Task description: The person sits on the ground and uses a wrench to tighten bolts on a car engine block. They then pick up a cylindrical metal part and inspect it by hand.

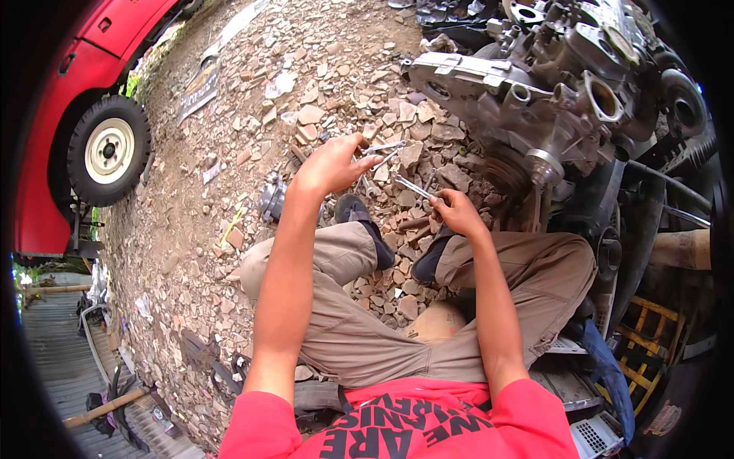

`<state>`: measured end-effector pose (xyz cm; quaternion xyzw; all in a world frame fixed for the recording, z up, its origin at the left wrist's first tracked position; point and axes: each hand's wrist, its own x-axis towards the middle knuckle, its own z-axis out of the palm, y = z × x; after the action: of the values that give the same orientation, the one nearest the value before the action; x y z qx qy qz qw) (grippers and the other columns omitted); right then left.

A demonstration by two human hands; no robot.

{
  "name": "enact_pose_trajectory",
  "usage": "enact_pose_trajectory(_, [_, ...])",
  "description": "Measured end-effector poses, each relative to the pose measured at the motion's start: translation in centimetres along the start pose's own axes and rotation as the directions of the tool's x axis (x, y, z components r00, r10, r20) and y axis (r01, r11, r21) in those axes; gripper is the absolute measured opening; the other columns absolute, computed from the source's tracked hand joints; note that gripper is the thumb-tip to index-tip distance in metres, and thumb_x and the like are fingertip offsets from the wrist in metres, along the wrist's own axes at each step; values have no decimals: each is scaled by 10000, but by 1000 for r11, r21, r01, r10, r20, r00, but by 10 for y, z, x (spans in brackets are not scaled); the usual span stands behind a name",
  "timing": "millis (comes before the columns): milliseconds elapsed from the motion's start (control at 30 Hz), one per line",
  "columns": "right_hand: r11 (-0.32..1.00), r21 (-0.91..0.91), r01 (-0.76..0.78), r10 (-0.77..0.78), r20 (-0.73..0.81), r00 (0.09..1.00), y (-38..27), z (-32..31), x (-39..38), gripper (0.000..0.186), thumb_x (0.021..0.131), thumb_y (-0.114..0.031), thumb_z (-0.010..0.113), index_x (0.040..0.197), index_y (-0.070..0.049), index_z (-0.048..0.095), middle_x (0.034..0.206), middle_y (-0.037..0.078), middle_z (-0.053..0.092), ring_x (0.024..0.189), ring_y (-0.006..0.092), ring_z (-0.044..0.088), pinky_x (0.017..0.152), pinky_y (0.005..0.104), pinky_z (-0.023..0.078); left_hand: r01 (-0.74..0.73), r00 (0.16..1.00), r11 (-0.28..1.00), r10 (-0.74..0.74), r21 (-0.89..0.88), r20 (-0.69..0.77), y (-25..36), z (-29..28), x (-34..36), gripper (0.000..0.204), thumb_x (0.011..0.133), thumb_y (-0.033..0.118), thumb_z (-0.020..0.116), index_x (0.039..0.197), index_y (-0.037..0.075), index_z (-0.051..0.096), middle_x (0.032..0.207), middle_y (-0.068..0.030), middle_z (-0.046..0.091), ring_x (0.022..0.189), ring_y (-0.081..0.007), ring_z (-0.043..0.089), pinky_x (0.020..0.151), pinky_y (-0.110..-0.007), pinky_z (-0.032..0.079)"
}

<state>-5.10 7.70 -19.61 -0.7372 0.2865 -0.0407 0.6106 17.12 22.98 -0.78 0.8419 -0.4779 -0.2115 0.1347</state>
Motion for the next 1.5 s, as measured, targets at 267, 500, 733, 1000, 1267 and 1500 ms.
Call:
enact_pose_trajectory(267, [952, -211, -223, 160, -281, 946, 145, 27, 50, 313, 934, -276, 634, 1033, 21, 626, 858, 147, 691, 787, 291, 668, 723, 414, 515, -39, 999, 981, 41, -188, 6, -9, 7, 32, 568, 912, 521, 614, 1175, 18, 641, 1012, -206, 699, 973, -302, 686, 854, -409, 519])
enact_pose_trajectory(500, [840, -444, -312, 176, -321, 931, 162, 42, 64, 363, 871, -319, 671, 1006, 17, 688, 959, 212, 701, 916, 376, 670, 804, 450, 508, -57, 994, 979, 74, -194, 80, -26, 36, 35, 546, 893, 473, 656, 1149, -9, 637, 1012, -232, 684, 944, -356, 668, 822, -426, 515])
enact_pose_trajectory(733, [914, -263, -309, 167, -450, 877, 175, 49, 126, 405, 853, -303, 684, 1095, 19, 642, 961, 215, 686, 925, 378, 661, 823, 463, 499, 27, 994, 978, -4, -209, 112, -33, 51, 40, 575, 879, 463, 676, 1194, -15, 619, 1093, -246, 674, 1038, -375, 654, 891, -431, 510])
enact_pose_trajectory(1000, [783, -352, -513, 327, -468, 821, 126, 80, 152, 730, 898, -249, 597, 1467, -5, 211, 1110, 331, 623, 1039, 473, 614, 896, 524, 492, 106, 955, 983, -58, -149, 290, -58, 109, 40, 529, 885, 432, 669, 1159, -18, 619, 1099, -250, 657, 1081, -394, 614, 910, -471, 489])
enact_pose_trajectory(1267, [746, -530, -404, 179, -425, 887, 152, 65, 167, 392, 897, -223, 600, 1227, -50, 479, 985, 277, 670, 948, 466, 643, 810, 553, 507, 66, 972, 980, -20, -189, 236, -46, 104, 40, 503, 894, 425, 655, 1135, -13, 601, 1106, -243, 644, 1088, -397, 602, 915, -475, 487])
enact_pose_trajectory(1500, [689, -622, -372, 177, -353, 919, 129, 77, 173, 484, 877, -206, 603, 1328, -83, 478, 1028, 254, 665, 948, 437, 659, 815, 538, 518, 41, 970, 981, 6, -190, 242, -45, 113, 38, 507, 902, 415, 649, 1161, -16, 586, 1106, -233, 641, 1081, -392, 606, 900, -469, 491])
